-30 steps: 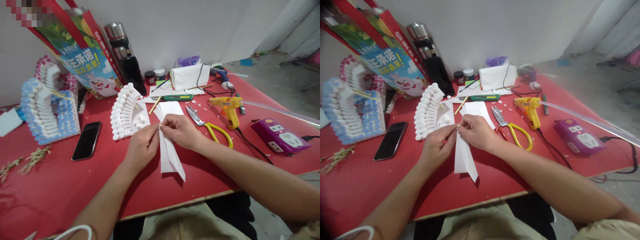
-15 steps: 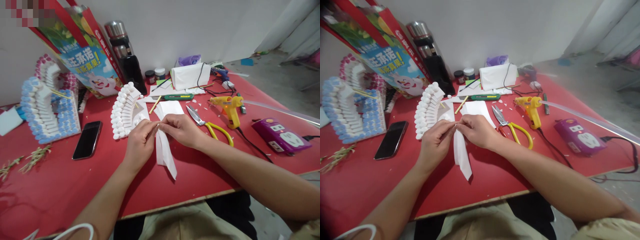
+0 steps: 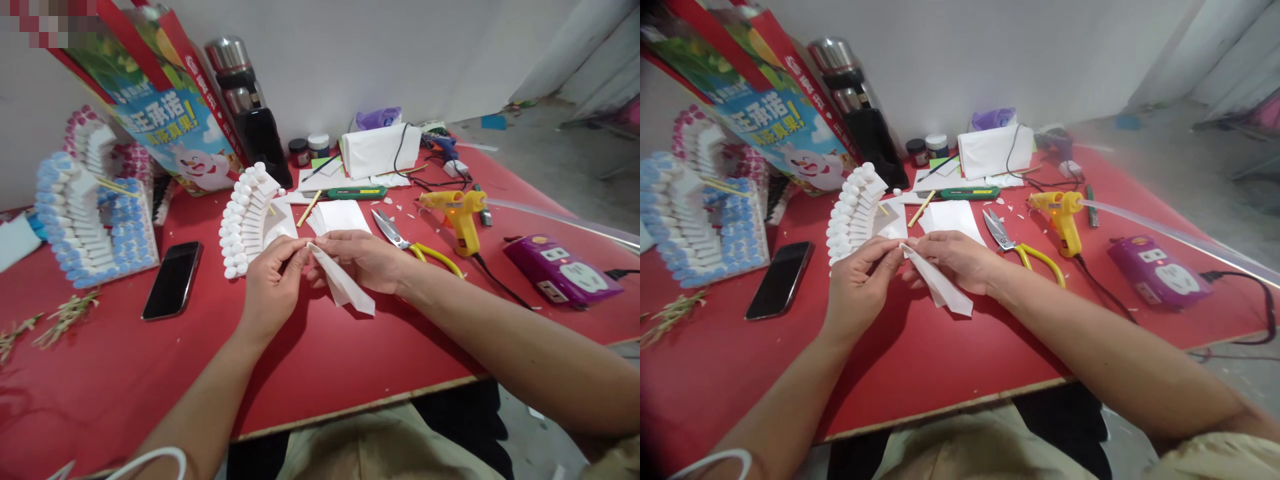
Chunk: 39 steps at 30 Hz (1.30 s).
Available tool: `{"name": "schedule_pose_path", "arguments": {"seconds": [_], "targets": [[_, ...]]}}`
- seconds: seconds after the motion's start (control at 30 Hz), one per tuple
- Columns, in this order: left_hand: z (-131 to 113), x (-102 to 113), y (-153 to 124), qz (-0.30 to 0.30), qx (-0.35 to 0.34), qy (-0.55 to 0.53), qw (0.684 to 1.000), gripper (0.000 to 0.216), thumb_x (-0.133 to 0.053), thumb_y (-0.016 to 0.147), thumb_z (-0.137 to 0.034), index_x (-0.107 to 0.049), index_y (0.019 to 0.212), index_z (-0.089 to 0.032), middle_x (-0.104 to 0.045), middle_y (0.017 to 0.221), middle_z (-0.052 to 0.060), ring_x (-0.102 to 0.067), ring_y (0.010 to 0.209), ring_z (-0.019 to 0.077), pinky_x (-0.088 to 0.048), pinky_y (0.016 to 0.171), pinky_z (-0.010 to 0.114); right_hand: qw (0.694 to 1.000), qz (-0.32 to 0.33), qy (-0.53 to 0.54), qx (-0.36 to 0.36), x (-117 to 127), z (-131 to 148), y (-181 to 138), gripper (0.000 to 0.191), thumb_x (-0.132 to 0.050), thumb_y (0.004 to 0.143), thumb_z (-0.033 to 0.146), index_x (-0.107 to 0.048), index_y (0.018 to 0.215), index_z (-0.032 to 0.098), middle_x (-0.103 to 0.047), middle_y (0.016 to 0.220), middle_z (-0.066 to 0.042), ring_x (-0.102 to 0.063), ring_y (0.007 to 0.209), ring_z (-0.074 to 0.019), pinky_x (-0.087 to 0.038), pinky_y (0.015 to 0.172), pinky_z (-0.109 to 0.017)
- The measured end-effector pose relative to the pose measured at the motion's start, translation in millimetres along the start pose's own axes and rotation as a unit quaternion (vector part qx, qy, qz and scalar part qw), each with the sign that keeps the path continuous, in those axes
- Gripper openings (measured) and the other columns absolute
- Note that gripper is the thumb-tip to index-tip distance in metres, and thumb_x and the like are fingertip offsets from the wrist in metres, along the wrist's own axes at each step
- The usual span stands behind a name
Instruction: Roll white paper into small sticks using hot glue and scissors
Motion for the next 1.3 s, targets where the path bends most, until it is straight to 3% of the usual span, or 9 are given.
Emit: {"name": "schedule_pose_path", "arguments": {"seconds": [0.13, 0.37, 0.6, 0.77, 0.97, 1.17, 1.3], "targets": [[-2.1, 0.0, -0.3, 0.000, -0.013, 0.000, 1.000, 0.016, -0.061, 0.098, -0.019, -0.077, 0.099, -0.019, -0.069, 0.086, 0.002, -0.063, 0.080, 0.0140, -0.049, 0.074, 0.026, 0.999, 0.001, -0.034, 0.000, 5.1, 4.4, -1.0, 0.015, -0.075, 0.089, 0.027, -0.069, 0.091, 0.013, -0.076, 0.087, -0.011, -0.073, 0.074, -0.0200, -0.063, 0.071, -0.035], [-3.9, -2.1, -2.6, 0.015, -0.056, 0.023, 0.998, 0.018, -0.060, 0.098, -0.016, -0.077, 0.103, -0.019, -0.067, 0.085, 0.003, -0.062, 0.079, 0.0132, -0.049, 0.076, 0.026, 0.998, -0.009, -0.045, -0.041, 11.0, -0.6, -1.5, 0.032, -0.090, 0.074, 0.032, -0.067, 0.090, 0.016, -0.074, 0.079, -0.005, -0.074, 0.069, -0.0210, -0.065, 0.068, -0.039], [-1.5, -4.4, -2.5, 0.021, -0.058, 0.039, 0.997, 0.019, -0.059, 0.098, -0.015, -0.076, 0.103, -0.019, -0.068, 0.087, 0.003, -0.063, 0.081, 0.0139, -0.050, 0.077, 0.026, 0.998, -0.025, -0.060, -0.017, 8.3, 4.2, -2.7, 0.036, -0.093, 0.067, 0.033, -0.064, 0.082, 0.017, -0.071, 0.070, -0.003, -0.070, 0.058, -0.0205, -0.058, 0.048, -0.032], [0.0, -4.3, -3.6, 0.016, -0.054, 0.048, 0.997, 0.017, -0.058, 0.098, -0.016, -0.075, 0.101, -0.019, -0.068, 0.086, 0.003, -0.064, 0.082, 0.0147, -0.050, 0.077, 0.027, 0.997, -0.028, -0.065, -0.034, 8.9, 3.1, -2.8, 0.035, -0.092, 0.068, 0.033, -0.066, 0.083, 0.015, -0.069, 0.066, -0.003, -0.068, 0.060, -0.0195, -0.058, 0.053, -0.033], [0.1, -3.8, -4.4, 0.007, -0.024, 0.058, 0.998, 0.015, -0.059, 0.099, -0.021, -0.073, 0.093, -0.018, -0.068, 0.083, 0.003, -0.063, 0.078, 0.0152, -0.049, 0.074, 0.028, 0.988, -0.082, -0.119, 0.052, 9.7, 7.4, -2.5, 0.028, -0.089, 0.070, 0.030, -0.068, 0.080, 0.015, -0.066, 0.067, 0.001, -0.058, 0.058, -0.0098, -0.045, 0.055, -0.022], [-4.8, -9.3, -6.6, 0.011, -0.048, 0.091, 0.995, 0.016, -0.059, 0.099, -0.020, -0.069, 0.087, -0.018, -0.064, 0.075, 0.001, -0.059, 0.073, 0.0146, -0.046, 0.071, 0.028, 0.944, -0.170, -0.250, 0.131, 6.8, 17.4, -10.8, 0.017, -0.080, 0.069, 0.022, -0.064, 0.065, 0.015, -0.058, 0.059, 0.004, -0.050, 0.058, -0.0087, -0.036, 0.054, -0.023], [-5.3, -9.0, -6.6, 0.019, -0.048, 0.084, 0.995, 0.016, -0.058, 0.099, -0.021, -0.070, 0.089, -0.018, -0.066, 0.078, 0.002, -0.060, 0.074, 0.0149, -0.047, 0.071, 0.028, 0.957, -0.153, -0.221, 0.112, 8.3, 16.3, -10.2, 0.014, -0.077, 0.069, 0.020, -0.064, 0.065, 0.016, -0.057, 0.057, 0.004, -0.048, 0.055, -0.0083, -0.035, 0.052, -0.023]]}}
Point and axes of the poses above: each hand's wrist, its own y-axis towards the middle knuckle, its own x-axis out of the back of the hand, z = x × y, the point moved 6 cm from there along y, towards the middle knuckle
